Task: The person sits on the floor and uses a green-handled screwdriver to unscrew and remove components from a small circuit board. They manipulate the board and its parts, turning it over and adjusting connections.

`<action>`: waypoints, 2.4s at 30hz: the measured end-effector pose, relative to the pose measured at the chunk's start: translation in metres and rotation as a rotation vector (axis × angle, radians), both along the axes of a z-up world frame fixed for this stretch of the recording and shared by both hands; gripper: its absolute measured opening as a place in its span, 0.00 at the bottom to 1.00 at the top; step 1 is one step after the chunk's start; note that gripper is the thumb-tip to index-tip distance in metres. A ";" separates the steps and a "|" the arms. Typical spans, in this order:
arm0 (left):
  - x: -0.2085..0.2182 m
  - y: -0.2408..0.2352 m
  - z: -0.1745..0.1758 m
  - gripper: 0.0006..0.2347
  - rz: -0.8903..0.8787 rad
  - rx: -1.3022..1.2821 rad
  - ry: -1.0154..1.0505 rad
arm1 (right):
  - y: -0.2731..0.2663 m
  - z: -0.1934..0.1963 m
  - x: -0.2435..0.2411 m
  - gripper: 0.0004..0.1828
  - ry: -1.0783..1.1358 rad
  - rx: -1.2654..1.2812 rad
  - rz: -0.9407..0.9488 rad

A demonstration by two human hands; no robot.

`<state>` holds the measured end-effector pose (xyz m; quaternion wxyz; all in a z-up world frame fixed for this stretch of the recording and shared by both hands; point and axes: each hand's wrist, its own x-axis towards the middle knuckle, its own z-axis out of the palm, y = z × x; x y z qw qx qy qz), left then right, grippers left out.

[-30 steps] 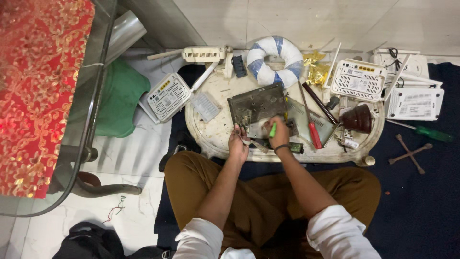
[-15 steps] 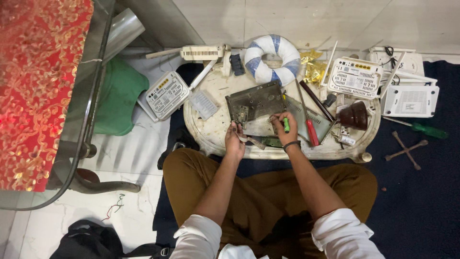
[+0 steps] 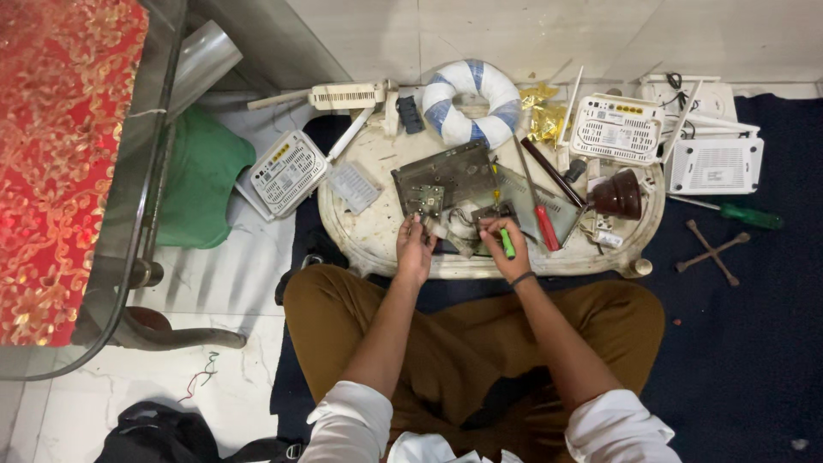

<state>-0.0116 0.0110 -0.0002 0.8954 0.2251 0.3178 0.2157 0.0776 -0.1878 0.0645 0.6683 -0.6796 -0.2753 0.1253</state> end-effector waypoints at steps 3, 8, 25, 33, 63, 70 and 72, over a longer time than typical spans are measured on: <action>-0.002 -0.003 0.006 0.14 -0.029 0.010 0.024 | -0.009 0.007 -0.011 0.06 -0.065 -0.024 0.011; -0.002 -0.008 0.009 0.15 -0.098 0.116 -0.071 | -0.013 0.003 -0.025 0.17 -0.176 -0.121 0.048; -0.004 -0.019 0.005 0.18 -0.165 0.192 -0.084 | -0.017 -0.024 -0.032 0.19 -0.245 -0.242 -0.076; 0.012 -0.028 0.011 0.18 -0.166 0.219 -0.118 | -0.003 0.011 -0.031 0.08 -0.176 -0.098 -0.061; -0.007 -0.042 0.060 0.20 -0.326 0.887 -0.095 | -0.003 0.013 -0.014 0.17 0.026 -0.094 -0.231; -0.001 -0.045 0.075 0.26 -0.306 0.677 -0.284 | -0.004 -0.001 -0.012 0.11 0.072 0.156 -0.205; -0.001 -0.048 0.081 0.26 -0.312 0.551 -0.235 | -0.002 0.002 -0.011 0.10 0.003 0.251 -0.206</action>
